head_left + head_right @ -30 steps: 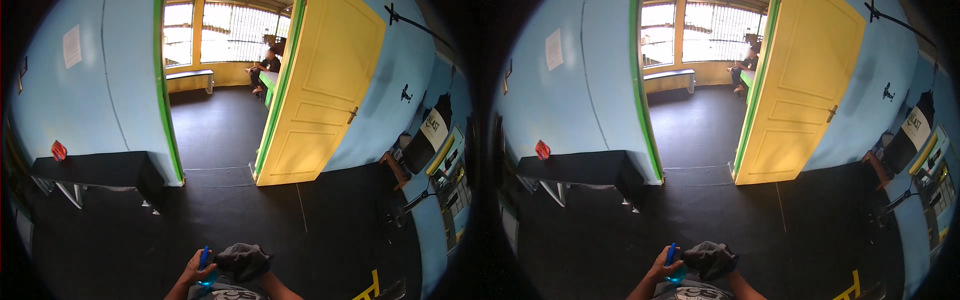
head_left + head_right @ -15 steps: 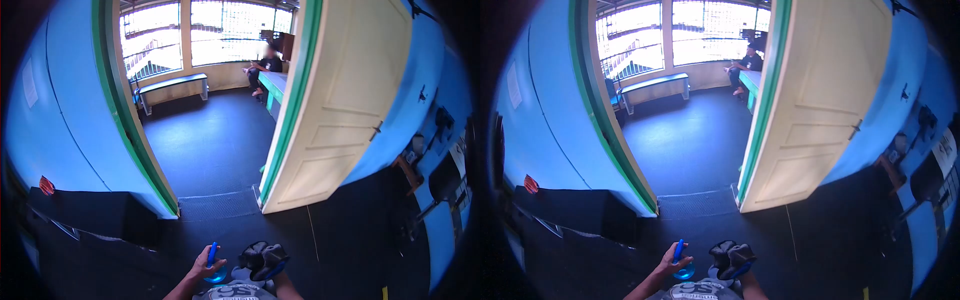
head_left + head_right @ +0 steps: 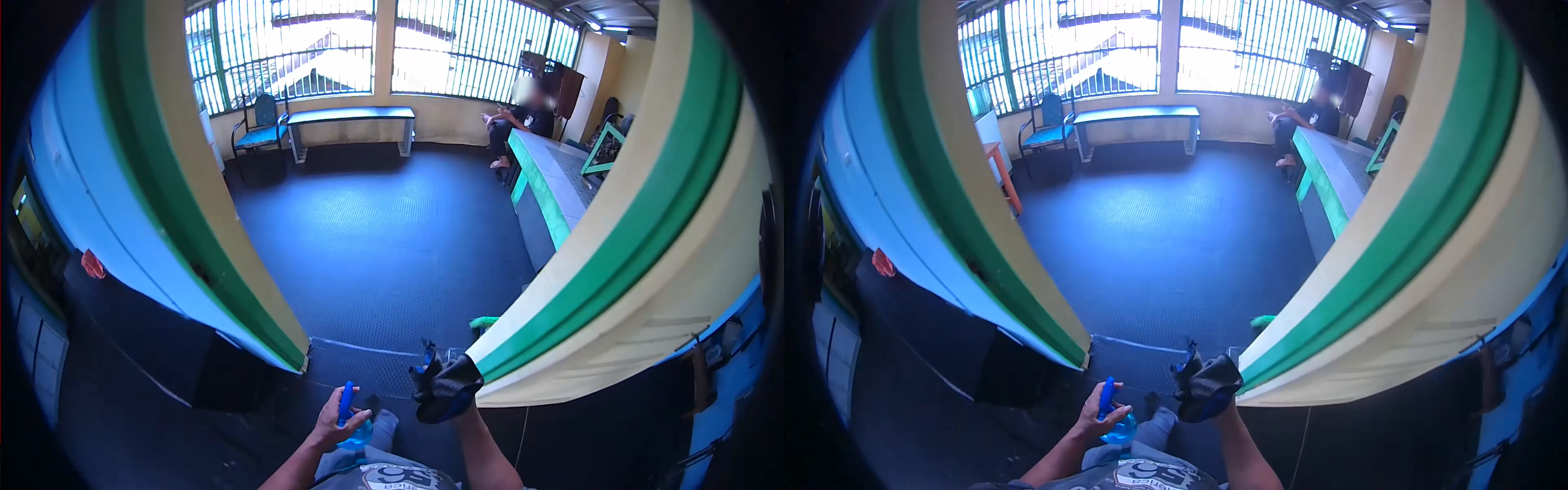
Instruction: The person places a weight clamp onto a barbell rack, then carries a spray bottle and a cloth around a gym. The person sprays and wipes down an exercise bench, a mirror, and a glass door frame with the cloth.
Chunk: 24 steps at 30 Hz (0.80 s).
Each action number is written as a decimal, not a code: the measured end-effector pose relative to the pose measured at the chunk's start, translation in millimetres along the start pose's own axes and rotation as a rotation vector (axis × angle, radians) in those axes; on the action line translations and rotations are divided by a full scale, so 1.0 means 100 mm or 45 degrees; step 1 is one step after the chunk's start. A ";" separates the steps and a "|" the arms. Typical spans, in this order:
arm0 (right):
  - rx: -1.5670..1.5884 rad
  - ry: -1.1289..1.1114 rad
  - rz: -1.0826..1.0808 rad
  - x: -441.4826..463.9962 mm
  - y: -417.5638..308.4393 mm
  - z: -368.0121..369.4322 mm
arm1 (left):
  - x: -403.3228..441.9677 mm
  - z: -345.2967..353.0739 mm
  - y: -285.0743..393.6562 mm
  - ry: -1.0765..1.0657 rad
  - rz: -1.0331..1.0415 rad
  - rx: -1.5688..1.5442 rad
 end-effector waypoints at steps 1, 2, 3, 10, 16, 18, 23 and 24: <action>0.438 0.017 0.427 -0.59 0.68 0.09 | 0.24 0.00 -0.01 -0.032 -0.028 0.065; 0.875 0.032 0.850 -0.85 1.36 0.26 | 0.44 -0.01 0.05 -0.034 -0.024 0.066; 0.648 0.167 0.865 -0.96 1.54 0.24 | 0.65 -0.02 0.12 -0.049 -0.018 0.095; 1.137 0.179 1.027 1.07 0.97 -0.38 | 2.06 -0.09 0.74 -0.095 0.131 0.170; -0.334 -0.130 0.558 1.46 1.77 -0.56 | 2.83 -0.16 0.97 -0.038 0.165 0.141; -0.449 -0.159 0.463 1.65 2.08 -0.58 | 3.05 -0.17 0.96 0.030 0.082 0.037; -0.471 -0.243 0.282 2.07 3.06 -0.60 | 3.65 -0.21 0.85 0.190 0.073 0.128; -0.451 -0.254 0.260 2.14 3.33 -0.60 | 3.79 -0.23 0.84 0.153 -0.055 0.125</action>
Point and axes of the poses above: each hand's wrist, its own x-axis towards the middle knuckle, its own z-axis out of the palm, y = z × x, the point moved 4 cm from there along x, towards the middle knuckle, and after that the axes turned 12 degrees about x, right-handed, at the moved point
